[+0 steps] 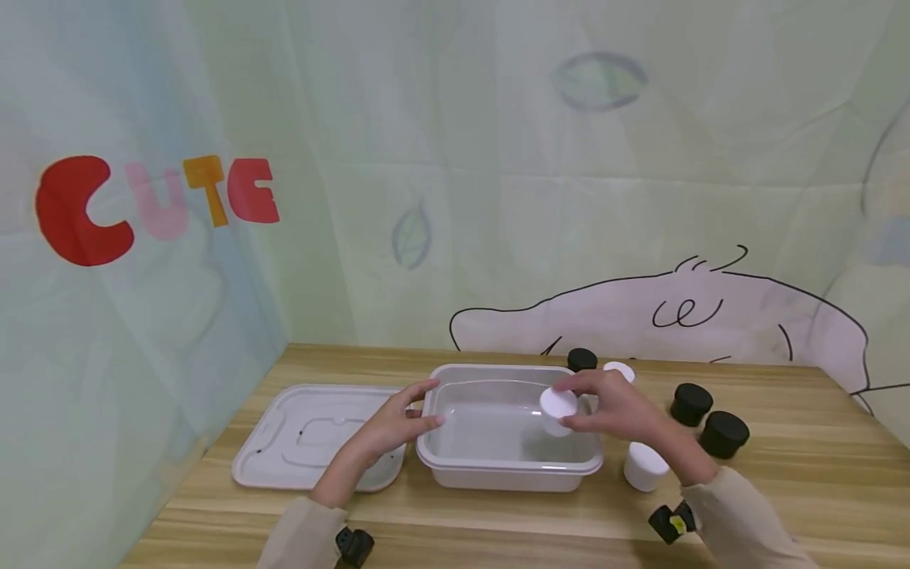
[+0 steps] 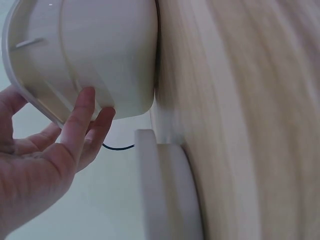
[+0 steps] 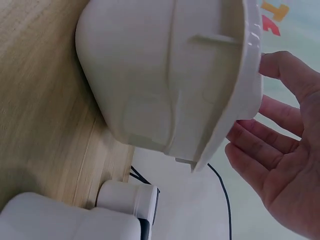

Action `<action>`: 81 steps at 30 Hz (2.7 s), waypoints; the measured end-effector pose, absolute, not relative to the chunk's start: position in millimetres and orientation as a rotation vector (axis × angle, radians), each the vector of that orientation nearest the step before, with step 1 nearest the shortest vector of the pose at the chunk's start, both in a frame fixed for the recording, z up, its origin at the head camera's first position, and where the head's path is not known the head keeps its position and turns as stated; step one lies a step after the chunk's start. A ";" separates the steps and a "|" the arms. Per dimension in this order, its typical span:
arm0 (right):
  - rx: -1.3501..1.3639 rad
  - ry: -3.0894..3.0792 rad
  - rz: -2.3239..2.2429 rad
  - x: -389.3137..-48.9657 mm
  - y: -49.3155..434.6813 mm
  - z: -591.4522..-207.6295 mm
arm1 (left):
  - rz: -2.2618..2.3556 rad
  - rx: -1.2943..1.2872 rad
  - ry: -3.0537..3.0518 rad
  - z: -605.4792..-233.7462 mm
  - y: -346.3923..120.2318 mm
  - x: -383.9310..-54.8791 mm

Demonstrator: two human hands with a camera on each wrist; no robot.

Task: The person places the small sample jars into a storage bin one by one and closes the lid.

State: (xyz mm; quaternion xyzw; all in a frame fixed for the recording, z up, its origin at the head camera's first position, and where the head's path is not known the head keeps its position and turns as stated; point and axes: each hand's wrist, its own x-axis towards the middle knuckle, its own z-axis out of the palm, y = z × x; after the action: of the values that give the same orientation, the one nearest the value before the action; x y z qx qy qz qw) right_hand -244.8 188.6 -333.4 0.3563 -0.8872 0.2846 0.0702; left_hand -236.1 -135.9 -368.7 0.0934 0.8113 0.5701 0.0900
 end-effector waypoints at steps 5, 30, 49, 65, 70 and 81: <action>1.145 -2.687 0.706 -245.4 180.8 -338.3 | 1.696 0.289 2.410 -369.2 -136.6 -236.1; 1.179 -2.891 0.364 -235.4 161.8 -341.2 | 1.692 0.285 2.415 -368.7 -136.5 -234.9; 1.089 -2.907 0.572 -237.2 179.2 -337.1 | 1.683 0.295 2.418 -368.2 -137.4 -234.6; 0.865 -2.796 0.909 -222.5 252.8 -334.8 | 1.688 0.271 2.427 -367.7 -136.1 -234.4; 0.889 -2.804 0.956 -217.5 271.0 -342.5 | 1.688 0.246 2.428 -367.1 -135.4 -234.6; 0.972 -2.831 1.047 -213.3 287.8 -362.5 | 1.690 0.230 2.425 -368.6 -135.2 -235.8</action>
State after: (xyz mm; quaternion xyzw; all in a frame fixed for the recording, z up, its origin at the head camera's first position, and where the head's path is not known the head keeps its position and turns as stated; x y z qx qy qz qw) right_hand -213.3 287.8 -362.5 0.3066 -0.8926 0.3302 -0.0147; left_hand -235.8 -135.2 -368.6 0.0772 0.8147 0.5679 0.0884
